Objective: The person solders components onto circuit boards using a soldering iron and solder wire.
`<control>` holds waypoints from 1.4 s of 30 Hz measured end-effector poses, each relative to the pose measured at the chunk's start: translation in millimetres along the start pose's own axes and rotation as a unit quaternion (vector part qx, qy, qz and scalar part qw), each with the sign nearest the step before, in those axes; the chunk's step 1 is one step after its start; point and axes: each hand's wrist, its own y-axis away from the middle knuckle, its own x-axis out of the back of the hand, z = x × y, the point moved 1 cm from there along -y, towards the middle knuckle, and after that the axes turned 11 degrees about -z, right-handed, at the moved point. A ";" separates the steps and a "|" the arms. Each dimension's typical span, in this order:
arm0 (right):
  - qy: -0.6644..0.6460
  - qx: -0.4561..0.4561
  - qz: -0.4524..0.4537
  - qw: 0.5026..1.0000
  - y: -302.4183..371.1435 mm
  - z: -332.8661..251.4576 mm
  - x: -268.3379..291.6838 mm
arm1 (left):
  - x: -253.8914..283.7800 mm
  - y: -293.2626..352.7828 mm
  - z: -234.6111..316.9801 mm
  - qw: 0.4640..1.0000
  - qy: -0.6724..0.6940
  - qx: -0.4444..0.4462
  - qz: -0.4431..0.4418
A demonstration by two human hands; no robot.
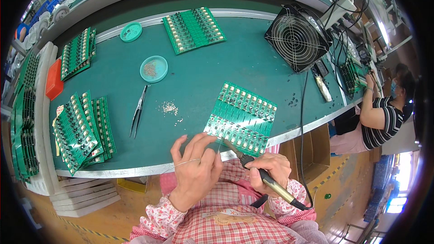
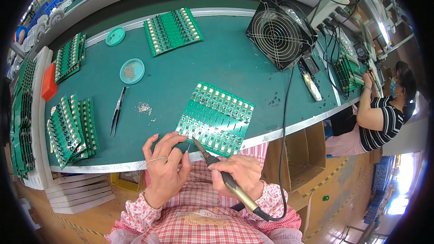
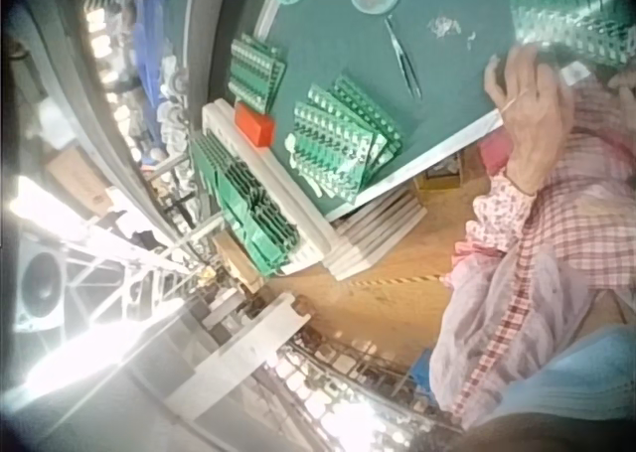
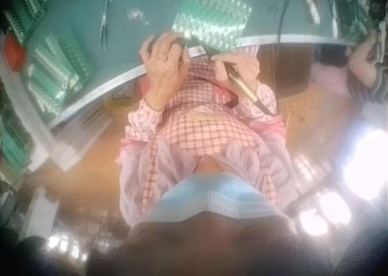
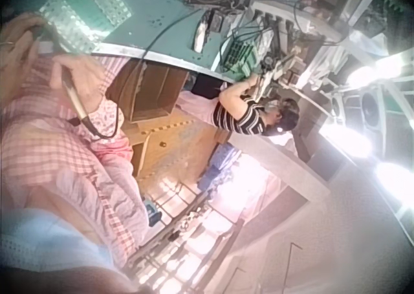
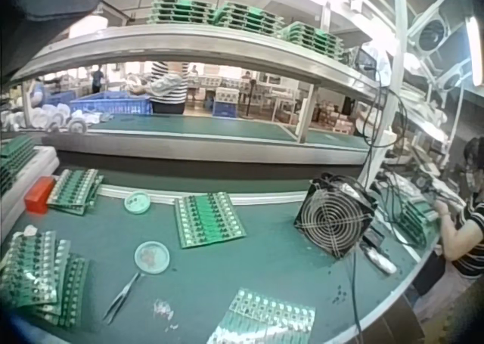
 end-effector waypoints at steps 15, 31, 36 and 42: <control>0.153 0.101 -0.082 0.980 -6.2 -10.8 -1.3 | 0.0 1.4 -1.4 1.000 -0.009 -0.004 0.006; -0.005 -0.016 0.023 1.000 12.2 -1.2 9.9 | -1.9 -0.1 7.0 1.000 0.002 -0.013 -0.007; -0.006 -0.017 0.038 0.999 11.5 -0.8 6.3 | -3.2 -1.5 7.7 1.000 0.000 -0.006 -0.013; -0.009 -0.006 0.029 1.000 9.7 0.4 5.2 | -4.2 -2.8 8.2 1.000 -0.004 -0.003 -0.009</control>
